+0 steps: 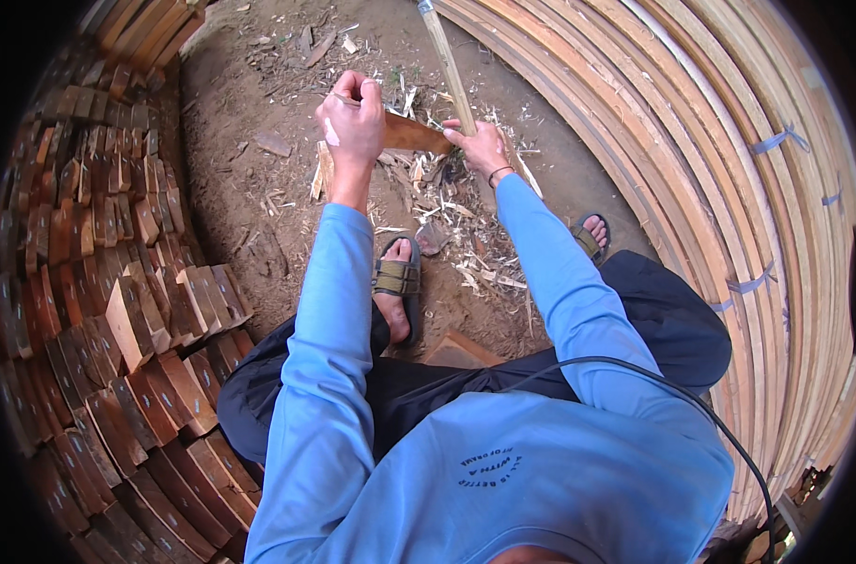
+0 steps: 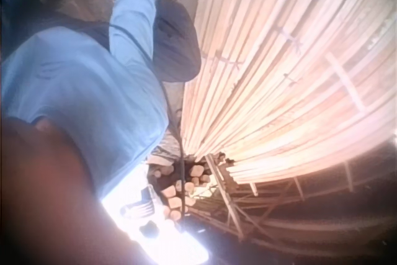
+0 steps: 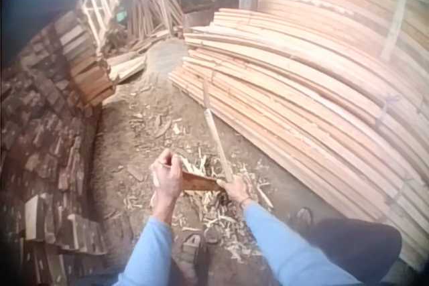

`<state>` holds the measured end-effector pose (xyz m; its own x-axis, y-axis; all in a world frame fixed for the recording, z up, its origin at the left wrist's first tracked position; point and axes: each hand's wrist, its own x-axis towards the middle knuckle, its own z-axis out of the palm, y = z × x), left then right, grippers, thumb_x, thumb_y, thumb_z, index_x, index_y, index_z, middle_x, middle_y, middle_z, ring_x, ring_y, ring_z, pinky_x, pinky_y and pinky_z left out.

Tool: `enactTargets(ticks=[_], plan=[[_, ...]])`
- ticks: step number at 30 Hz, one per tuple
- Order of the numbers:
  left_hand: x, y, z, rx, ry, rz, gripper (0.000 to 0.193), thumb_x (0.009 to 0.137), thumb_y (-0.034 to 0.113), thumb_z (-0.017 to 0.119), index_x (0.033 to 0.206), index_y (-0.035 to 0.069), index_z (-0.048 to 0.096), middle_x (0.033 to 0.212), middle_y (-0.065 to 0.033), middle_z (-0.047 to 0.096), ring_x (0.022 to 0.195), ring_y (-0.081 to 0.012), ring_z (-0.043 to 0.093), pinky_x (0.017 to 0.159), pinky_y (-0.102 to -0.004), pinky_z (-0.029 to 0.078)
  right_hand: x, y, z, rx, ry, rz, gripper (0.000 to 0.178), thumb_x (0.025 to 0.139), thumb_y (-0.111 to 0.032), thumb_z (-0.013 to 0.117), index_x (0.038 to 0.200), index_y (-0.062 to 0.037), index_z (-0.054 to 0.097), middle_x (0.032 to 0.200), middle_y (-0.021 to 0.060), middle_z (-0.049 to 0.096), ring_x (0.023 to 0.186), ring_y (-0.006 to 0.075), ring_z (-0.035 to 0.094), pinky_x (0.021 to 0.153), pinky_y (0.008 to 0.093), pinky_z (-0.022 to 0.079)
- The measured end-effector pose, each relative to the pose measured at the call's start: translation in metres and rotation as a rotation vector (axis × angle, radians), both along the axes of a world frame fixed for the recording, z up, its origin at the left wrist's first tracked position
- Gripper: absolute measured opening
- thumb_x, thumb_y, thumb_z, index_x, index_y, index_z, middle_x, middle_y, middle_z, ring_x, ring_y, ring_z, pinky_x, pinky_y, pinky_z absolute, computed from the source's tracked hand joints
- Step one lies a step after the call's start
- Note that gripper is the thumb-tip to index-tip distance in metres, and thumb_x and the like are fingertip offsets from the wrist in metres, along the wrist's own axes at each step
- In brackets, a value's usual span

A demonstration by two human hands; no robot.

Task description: The person shaves thin layers off a piece of wood using a drawknife while sitting on the ground.

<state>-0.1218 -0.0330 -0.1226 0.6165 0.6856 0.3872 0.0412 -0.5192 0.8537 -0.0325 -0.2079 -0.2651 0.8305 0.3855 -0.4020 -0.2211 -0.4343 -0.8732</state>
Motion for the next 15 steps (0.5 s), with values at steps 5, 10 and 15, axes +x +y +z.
enactTargets(ticks=[5, 10, 15], plan=[[0.004, -0.010, 0.008, -0.003, 0.036, -0.027, 0.023, 0.091, 0.013, 0.060, 0.075, -0.003, 0.059, 0.060, -0.0083, 0.055, 0.058, -0.0126, 0.052, 0.057, -0.0343, 0.045, 0.003, 0.021, -0.007, 0.031, 0.042, -0.008, 0.024, 0.088, -0.030, 0.081, 0.107, -0.0146, 0.079, 0.076, -0.0001, 0.070, 0.059, 0.0105, 0.062, 0.057, 0.0291, 0.052], [0.002, -0.011, 0.008, 0.001, 0.009, -0.022, 0.022, 0.092, 0.013, 0.059, 0.075, -0.002, 0.059, 0.061, -0.0007, 0.053, 0.062, -0.0073, 0.047, 0.056, -0.0296, 0.041, 0.015, 0.026, -0.014, 0.171, 0.178, 0.011, 0.017, 0.091, -0.022, 0.079, 0.101, -0.0096, 0.073, 0.068, -0.0018, 0.061, 0.054, 0.0092, 0.058, 0.044, 0.0264, 0.048], [0.003, -0.010, 0.007, 0.014, 0.013, -0.023, 0.022, 0.091, 0.013, 0.059, 0.075, -0.003, 0.060, 0.061, -0.0057, 0.055, 0.060, -0.0109, 0.052, 0.056, -0.0323, 0.044, 0.019, 0.031, -0.014, 0.135, 0.131, 0.032, 0.015, 0.091, -0.020, 0.079, 0.094, -0.0072, 0.072, 0.067, -0.0017, 0.061, 0.054, 0.0087, 0.059, 0.045, 0.0264, 0.050]])
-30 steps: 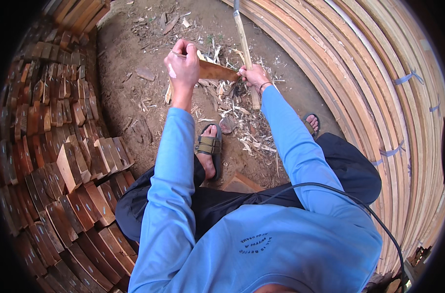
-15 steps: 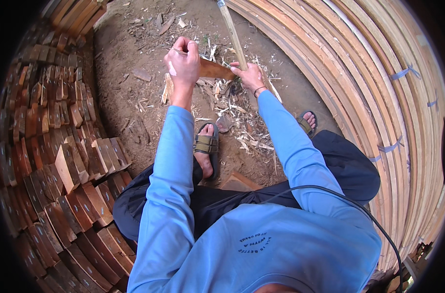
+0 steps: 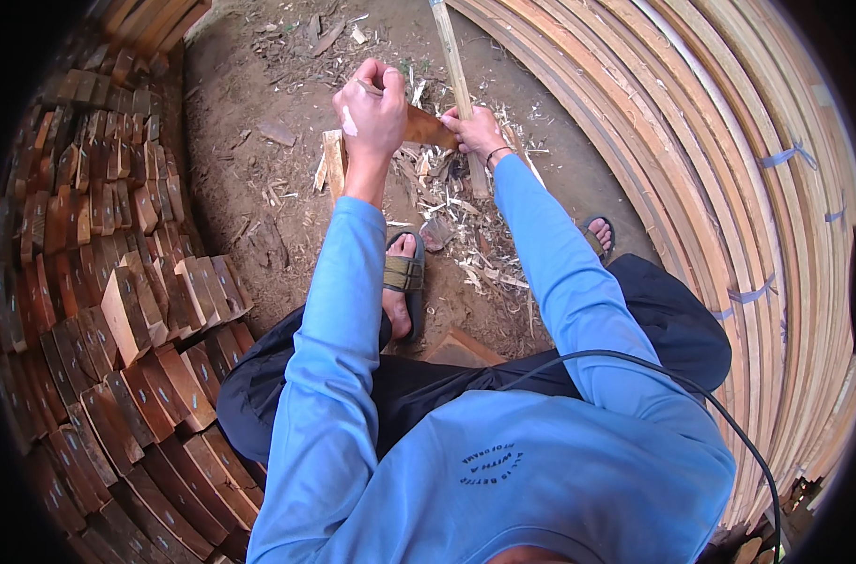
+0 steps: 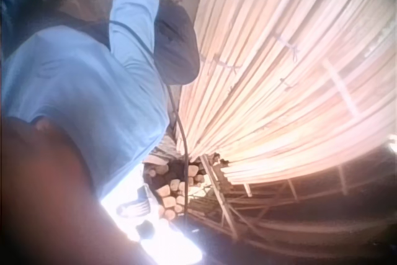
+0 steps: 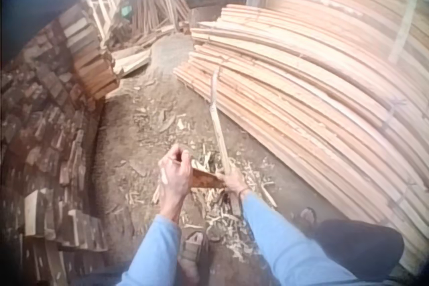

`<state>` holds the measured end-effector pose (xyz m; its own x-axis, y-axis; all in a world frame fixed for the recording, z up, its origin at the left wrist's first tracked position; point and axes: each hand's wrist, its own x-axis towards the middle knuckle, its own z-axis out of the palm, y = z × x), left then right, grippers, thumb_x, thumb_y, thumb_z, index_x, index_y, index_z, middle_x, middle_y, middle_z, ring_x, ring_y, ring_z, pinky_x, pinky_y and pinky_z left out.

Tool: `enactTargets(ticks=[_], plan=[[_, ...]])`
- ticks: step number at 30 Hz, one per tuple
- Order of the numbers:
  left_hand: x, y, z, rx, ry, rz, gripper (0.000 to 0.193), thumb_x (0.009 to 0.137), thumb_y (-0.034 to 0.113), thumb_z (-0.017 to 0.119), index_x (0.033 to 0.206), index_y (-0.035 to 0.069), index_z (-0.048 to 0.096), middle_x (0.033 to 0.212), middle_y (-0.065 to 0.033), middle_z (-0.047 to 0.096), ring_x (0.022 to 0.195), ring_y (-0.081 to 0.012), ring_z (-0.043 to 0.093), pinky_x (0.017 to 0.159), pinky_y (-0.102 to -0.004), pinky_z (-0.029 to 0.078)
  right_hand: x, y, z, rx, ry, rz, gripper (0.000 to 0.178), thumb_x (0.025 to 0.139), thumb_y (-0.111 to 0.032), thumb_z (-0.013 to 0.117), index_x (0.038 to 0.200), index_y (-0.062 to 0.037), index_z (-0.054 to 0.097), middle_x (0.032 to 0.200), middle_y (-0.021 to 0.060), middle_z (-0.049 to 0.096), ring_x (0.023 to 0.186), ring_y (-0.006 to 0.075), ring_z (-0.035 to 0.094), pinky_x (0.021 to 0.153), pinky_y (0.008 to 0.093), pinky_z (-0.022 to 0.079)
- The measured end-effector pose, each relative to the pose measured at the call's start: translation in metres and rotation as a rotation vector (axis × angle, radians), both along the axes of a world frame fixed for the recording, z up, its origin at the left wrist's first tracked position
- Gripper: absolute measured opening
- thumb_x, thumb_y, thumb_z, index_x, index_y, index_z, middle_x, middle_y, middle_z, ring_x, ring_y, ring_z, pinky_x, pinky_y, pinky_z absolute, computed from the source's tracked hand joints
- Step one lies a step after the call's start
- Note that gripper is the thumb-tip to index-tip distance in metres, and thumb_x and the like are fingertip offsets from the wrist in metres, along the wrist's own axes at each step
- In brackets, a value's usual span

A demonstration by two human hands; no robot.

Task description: The person shaves thin layers off a piece of wood using a drawknife while sitting on the ground.

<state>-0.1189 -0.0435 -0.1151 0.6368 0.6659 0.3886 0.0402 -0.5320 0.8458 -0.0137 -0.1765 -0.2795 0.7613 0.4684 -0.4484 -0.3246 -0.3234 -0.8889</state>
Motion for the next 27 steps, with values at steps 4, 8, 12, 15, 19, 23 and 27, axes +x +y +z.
enactTargets(ticks=[4, 8, 12, 15, 19, 23, 27], plan=[[0.001, 0.000, 0.000, 0.000, -0.002, 0.010, 0.024, 0.090, 0.015, 0.060, 0.075, -0.004, 0.062, 0.062, -0.0152, 0.061, 0.056, -0.0185, 0.059, 0.057, -0.0372, 0.048, -0.002, 0.004, -0.001, -0.060, -0.061, -0.026, 0.014, 0.090, -0.019, 0.078, 0.094, -0.0072, 0.073, 0.068, 0.0009, 0.066, 0.058, 0.0106, 0.063, 0.049, 0.0284, 0.053], [0.004, -0.003, 0.003, -0.019, -0.013, -0.008, 0.024, 0.090, 0.015, 0.060, 0.075, -0.004, 0.062, 0.062, -0.0152, 0.061, 0.056, -0.0194, 0.060, 0.057, -0.0375, 0.049, 0.001, 0.005, -0.017, -0.110, -0.194, 0.008, 0.019, 0.091, -0.025, 0.076, 0.093, -0.0060, 0.074, 0.071, 0.0046, 0.071, 0.062, 0.0145, 0.067, 0.059, 0.0318, 0.055], [0.005, 0.005, 0.001, -0.003, 0.010, 0.000, 0.024, 0.089, 0.016, 0.060, 0.075, -0.004, 0.062, 0.061, -0.0146, 0.061, 0.056, -0.0190, 0.059, 0.057, -0.0370, 0.048, -0.003, -0.006, -0.029, -0.164, -0.180, 0.020, 0.024, 0.092, -0.029, 0.073, 0.090, -0.0052, 0.075, 0.072, 0.0063, 0.072, 0.064, 0.0167, 0.069, 0.064, 0.0323, 0.055], [0.000, 0.012, -0.005, -0.005, 0.006, 0.022, 0.024, 0.089, 0.016, 0.061, 0.076, -0.004, 0.063, 0.061, -0.0144, 0.061, 0.056, -0.0188, 0.060, 0.057, -0.0371, 0.048, -0.011, -0.009, -0.012, -0.204, -0.146, 0.049, 0.025, 0.092, -0.029, 0.073, 0.090, -0.0046, 0.074, 0.072, 0.0064, 0.072, 0.065, 0.0163, 0.069, 0.064, 0.0319, 0.055], [0.001, 0.016, -0.007, -0.009, -0.004, 0.025, 0.024, 0.089, 0.016, 0.061, 0.076, -0.003, 0.064, 0.063, -0.0141, 0.062, 0.058, -0.0190, 0.061, 0.058, -0.0377, 0.049, -0.014, -0.015, 0.001, -0.089, -0.206, -0.023, 0.019, 0.090, -0.026, 0.076, 0.095, -0.0076, 0.076, 0.073, 0.0045, 0.071, 0.062, 0.0141, 0.066, 0.062, 0.0317, 0.055], [-0.002, 0.021, -0.013, -0.017, 0.014, 0.034, 0.022, 0.089, 0.016, 0.061, 0.078, -0.003, 0.065, 0.062, -0.0117, 0.061, 0.058, -0.0172, 0.057, 0.058, -0.0360, 0.048, -0.012, -0.014, 0.027, 0.044, -0.144, 0.010, 0.016, 0.089, -0.020, 0.078, 0.103, -0.0124, 0.079, 0.077, 0.0028, 0.071, 0.062, 0.0126, 0.065, 0.060, 0.0305, 0.055], [-0.003, 0.030, -0.019, -0.072, -0.011, 0.003, 0.022, 0.091, 0.013, 0.059, 0.077, -0.003, 0.064, 0.059, -0.0057, 0.058, 0.056, -0.0103, 0.053, 0.054, -0.0312, 0.044, -0.008, -0.007, 0.032, 0.011, -0.217, 0.105, 0.018, 0.086, -0.021, 0.080, 0.104, -0.0157, 0.081, 0.085, 0.0020, 0.074, 0.077, 0.0140, 0.068, 0.072, 0.0320, 0.055]])
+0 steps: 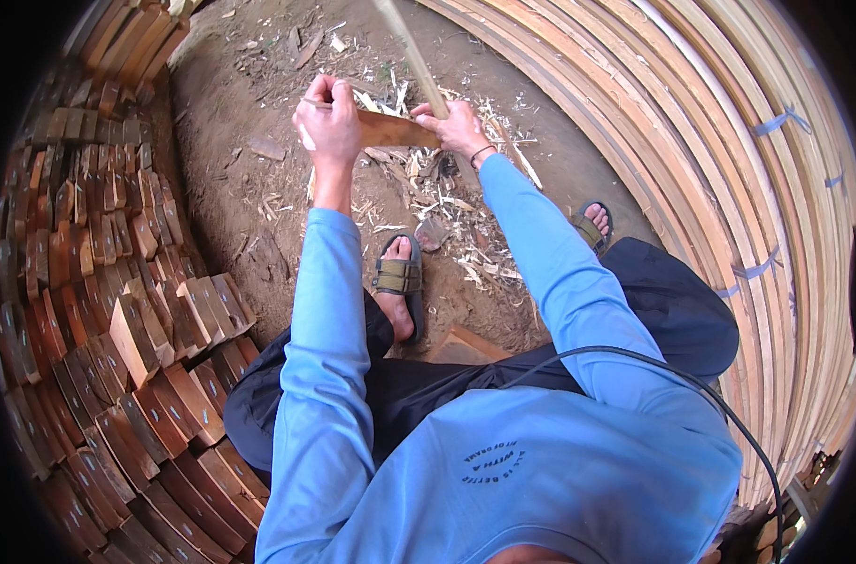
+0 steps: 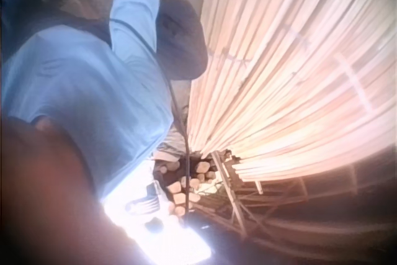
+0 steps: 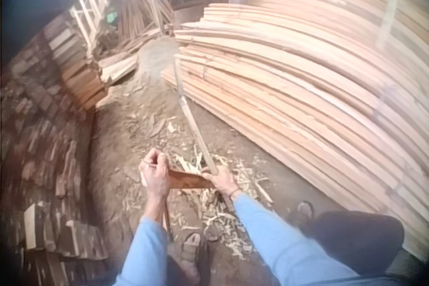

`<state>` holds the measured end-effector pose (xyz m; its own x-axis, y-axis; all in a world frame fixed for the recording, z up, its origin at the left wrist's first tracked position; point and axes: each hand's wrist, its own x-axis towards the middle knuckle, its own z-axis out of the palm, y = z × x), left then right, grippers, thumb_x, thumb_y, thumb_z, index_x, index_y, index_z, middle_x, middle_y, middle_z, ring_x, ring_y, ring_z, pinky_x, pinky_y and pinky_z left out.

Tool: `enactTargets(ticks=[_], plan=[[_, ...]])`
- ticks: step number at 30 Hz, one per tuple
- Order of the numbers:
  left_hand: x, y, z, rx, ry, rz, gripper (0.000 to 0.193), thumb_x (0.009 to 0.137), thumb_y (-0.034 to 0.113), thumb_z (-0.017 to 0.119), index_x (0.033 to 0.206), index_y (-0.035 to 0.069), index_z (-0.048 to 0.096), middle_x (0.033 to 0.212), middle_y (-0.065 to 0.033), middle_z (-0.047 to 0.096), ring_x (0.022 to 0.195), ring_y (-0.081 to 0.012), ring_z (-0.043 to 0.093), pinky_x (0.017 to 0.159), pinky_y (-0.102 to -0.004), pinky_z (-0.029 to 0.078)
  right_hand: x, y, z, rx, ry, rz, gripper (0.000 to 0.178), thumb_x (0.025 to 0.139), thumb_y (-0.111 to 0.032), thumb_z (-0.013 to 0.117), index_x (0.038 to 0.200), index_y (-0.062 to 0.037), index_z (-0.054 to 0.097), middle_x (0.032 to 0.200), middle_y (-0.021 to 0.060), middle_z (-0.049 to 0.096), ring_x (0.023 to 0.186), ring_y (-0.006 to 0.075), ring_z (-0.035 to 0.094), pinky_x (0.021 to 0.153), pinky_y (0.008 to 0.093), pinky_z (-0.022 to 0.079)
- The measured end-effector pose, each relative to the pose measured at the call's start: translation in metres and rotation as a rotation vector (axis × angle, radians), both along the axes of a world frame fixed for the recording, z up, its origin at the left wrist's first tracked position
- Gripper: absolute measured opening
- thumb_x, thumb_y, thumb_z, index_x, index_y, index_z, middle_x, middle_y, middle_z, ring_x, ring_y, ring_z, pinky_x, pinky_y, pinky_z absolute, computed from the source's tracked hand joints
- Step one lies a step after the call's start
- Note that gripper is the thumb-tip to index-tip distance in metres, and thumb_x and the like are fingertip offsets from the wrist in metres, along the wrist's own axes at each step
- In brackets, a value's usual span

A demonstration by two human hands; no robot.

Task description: The person shaves thin layers off a piece of wood using a drawknife while sitting on the ground.

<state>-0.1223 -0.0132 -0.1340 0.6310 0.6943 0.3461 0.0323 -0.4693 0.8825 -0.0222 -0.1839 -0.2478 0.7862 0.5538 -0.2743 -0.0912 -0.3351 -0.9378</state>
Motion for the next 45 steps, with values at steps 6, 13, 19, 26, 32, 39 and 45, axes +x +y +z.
enactTargets(ticks=[6, 13, 19, 26, 32, 39, 45], plan=[[-0.003, -0.004, 0.007, -0.016, -0.038, -0.029, 0.024, 0.093, 0.011, 0.057, 0.073, -0.001, 0.061, 0.059, -0.0010, 0.057, 0.056, -0.0067, 0.050, 0.051, -0.0279, 0.041, -0.002, 0.009, -0.013, 0.037, -0.063, 0.052, 0.015, 0.089, -0.020, 0.081, 0.102, -0.0135, 0.077, 0.073, -0.0022, 0.064, 0.059, 0.0071, 0.059, 0.050, 0.0240, 0.046], [-0.002, -0.003, 0.004, -0.016, -0.042, -0.047, 0.023, 0.093, 0.011, 0.058, 0.075, -0.002, 0.062, 0.059, -0.0017, 0.057, 0.057, -0.0074, 0.050, 0.052, -0.0288, 0.041, 0.011, 0.008, -0.019, 0.051, 0.135, 0.073, 0.017, 0.086, -0.022, 0.083, 0.099, -0.0124, 0.078, 0.093, 0.0036, 0.073, 0.070, 0.0105, 0.065, 0.054, 0.0267, 0.054], [0.001, -0.023, 0.011, -0.004, -0.004, -0.048, 0.023, 0.092, 0.013, 0.059, 0.077, -0.004, 0.062, 0.060, -0.0056, 0.058, 0.058, -0.0101, 0.052, 0.055, -0.0314, 0.045, 0.029, -0.004, -0.014, 0.016, 0.212, 0.184, 0.015, 0.089, -0.022, 0.080, 0.099, -0.0132, 0.075, 0.096, -0.0039, 0.067, 0.080, 0.0064, 0.058, 0.056, 0.0217, 0.046], [0.007, -0.046, 0.021, 0.033, -0.014, -0.071, 0.023, 0.093, 0.013, 0.061, 0.075, -0.002, 0.061, 0.060, -0.0047, 0.057, 0.057, -0.0104, 0.053, 0.055, -0.0308, 0.044, 0.040, -0.011, -0.020, 0.003, 0.252, 0.211, 0.015, 0.091, -0.022, 0.079, 0.101, -0.0119, 0.073, 0.097, -0.0046, 0.064, 0.082, 0.0063, 0.055, 0.057, 0.0223, 0.045], [0.011, -0.056, 0.021, 0.022, -0.038, -0.101, 0.022, 0.093, 0.011, 0.063, 0.076, -0.002, 0.061, 0.063, 0.0015, 0.054, 0.062, -0.0054, 0.049, 0.055, -0.0269, 0.041, 0.036, -0.019, -0.027, 0.039, 0.209, 0.192, 0.019, 0.093, -0.029, 0.077, 0.104, -0.0142, 0.073, 0.097, -0.0056, 0.064, 0.085, 0.0068, 0.057, 0.063, 0.0260, 0.049], [0.013, -0.063, 0.026, 0.056, -0.024, -0.092, 0.023, 0.092, 0.013, 0.064, 0.074, -0.002, 0.062, 0.059, -0.0093, 0.060, 0.054, -0.0137, 0.059, 0.054, -0.0335, 0.048, 0.028, -0.023, -0.047, 0.175, 0.281, 0.112, 0.018, 0.097, -0.026, 0.074, 0.106, -0.0111, 0.072, 0.097, -0.0041, 0.066, 0.088, 0.0082, 0.060, 0.066, 0.0287, 0.051], [0.012, -0.052, 0.021, 0.017, -0.025, -0.091, 0.022, 0.093, 0.013, 0.062, 0.076, -0.001, 0.061, 0.063, 0.0015, 0.055, 0.062, -0.0062, 0.049, 0.055, -0.0276, 0.041, 0.016, -0.034, -0.048, 0.044, 0.279, 0.006, 0.011, 0.097, -0.012, 0.070, 0.106, -0.0053, 0.070, 0.084, -0.0004, 0.063, 0.067, 0.0094, 0.058, 0.050, 0.0226, 0.046]])
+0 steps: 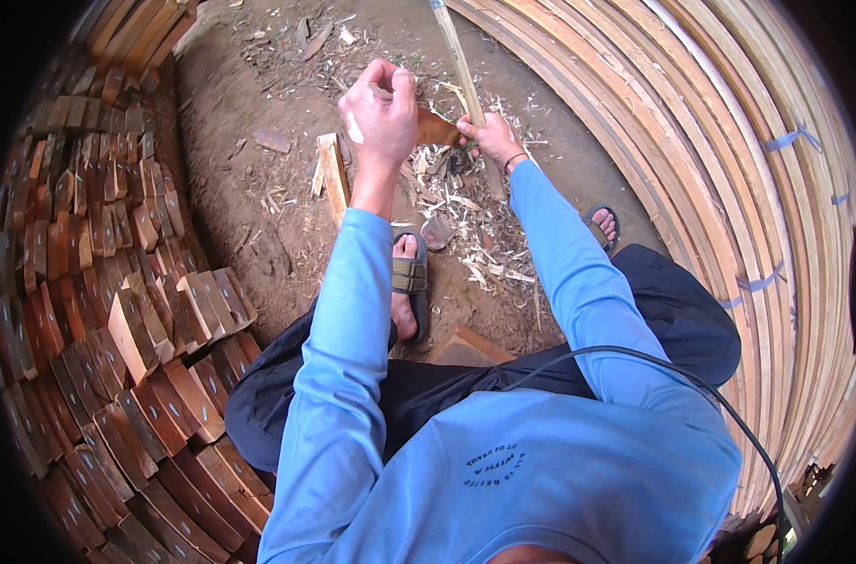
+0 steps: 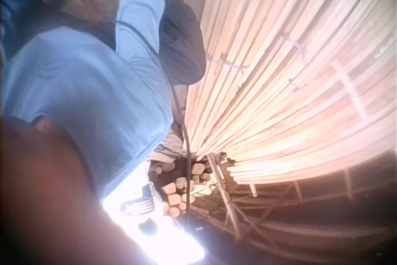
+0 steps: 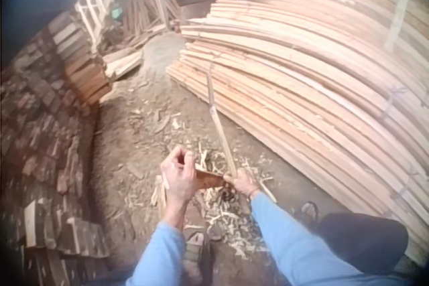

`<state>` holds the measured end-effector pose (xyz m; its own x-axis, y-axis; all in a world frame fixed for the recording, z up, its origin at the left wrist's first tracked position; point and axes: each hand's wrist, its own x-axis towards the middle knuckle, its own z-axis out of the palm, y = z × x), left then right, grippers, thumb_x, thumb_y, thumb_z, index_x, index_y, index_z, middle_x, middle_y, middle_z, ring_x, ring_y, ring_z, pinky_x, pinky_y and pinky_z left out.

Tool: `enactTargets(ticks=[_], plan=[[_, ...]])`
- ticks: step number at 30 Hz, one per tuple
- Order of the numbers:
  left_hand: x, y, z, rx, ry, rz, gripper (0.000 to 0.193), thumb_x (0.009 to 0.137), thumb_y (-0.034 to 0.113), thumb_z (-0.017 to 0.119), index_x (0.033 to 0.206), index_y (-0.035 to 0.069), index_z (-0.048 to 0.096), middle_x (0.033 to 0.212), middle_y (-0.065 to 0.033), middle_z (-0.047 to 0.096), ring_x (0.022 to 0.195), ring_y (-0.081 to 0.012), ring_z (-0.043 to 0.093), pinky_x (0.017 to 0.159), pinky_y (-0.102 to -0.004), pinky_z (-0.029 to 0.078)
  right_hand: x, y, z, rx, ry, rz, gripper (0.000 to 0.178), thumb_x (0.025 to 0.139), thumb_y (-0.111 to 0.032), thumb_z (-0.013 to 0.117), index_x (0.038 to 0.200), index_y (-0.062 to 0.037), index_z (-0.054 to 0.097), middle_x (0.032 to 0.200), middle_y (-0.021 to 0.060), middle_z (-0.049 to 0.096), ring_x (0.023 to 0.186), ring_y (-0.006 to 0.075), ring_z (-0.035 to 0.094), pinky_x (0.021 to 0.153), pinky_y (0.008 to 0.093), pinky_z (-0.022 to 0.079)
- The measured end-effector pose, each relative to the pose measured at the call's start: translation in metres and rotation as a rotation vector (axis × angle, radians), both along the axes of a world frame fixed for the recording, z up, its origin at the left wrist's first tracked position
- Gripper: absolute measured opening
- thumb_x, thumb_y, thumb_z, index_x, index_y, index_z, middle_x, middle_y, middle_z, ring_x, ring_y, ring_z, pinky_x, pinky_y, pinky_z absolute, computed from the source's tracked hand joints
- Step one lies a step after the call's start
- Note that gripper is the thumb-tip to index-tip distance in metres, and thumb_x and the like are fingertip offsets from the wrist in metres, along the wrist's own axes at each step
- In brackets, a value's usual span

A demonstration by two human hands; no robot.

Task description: The person shaves thin layers off a piece of wood using a drawknife while sitting on the ground.

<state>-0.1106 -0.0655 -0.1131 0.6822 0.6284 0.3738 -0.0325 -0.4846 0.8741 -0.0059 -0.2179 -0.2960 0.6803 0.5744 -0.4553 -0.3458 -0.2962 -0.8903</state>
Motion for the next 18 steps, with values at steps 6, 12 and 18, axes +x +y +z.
enactTargets(ticks=[6, 12, 18], plan=[[0.000, 0.005, -0.004, -0.006, -0.038, -0.006, 0.023, 0.094, 0.013, 0.061, 0.075, -0.001, 0.060, 0.062, 0.0021, 0.055, 0.061, -0.0054, 0.047, 0.056, -0.0261, 0.040, -0.003, 0.000, 0.016, 0.172, 0.060, -0.046, 0.024, 0.094, -0.005, 0.069, 0.118, -0.0042, 0.070, 0.078, -0.0037, 0.057, 0.060, 0.0049, 0.047, 0.047, 0.0202, 0.039], [-0.005, 0.020, -0.009, -0.036, -0.003, 0.001, 0.023, 0.092, 0.013, 0.060, 0.076, -0.003, 0.061, 0.061, -0.0044, 0.057, 0.060, -0.0094, 0.051, 0.055, -0.0308, 0.043, -0.003, 0.014, 0.024, 0.019, -0.162, 0.031, 0.015, 0.087, -0.020, 0.082, 0.100, -0.0149, 0.081, 0.080, -0.0008, 0.070, 0.061, 0.0086, 0.061, 0.052, 0.0256, 0.052], [-0.014, 0.030, -0.011, -0.048, -0.002, 0.009, 0.022, 0.092, 0.011, 0.058, 0.075, -0.002, 0.062, 0.061, -0.0022, 0.058, 0.060, -0.0077, 0.051, 0.055, -0.0292, 0.042, -0.003, 0.026, 0.020, 0.047, -0.258, 0.031, 0.014, 0.083, -0.018, 0.082, 0.096, -0.0120, 0.080, 0.085, 0.0029, 0.074, 0.078, 0.0152, 0.068, 0.073, 0.0329, 0.054]])
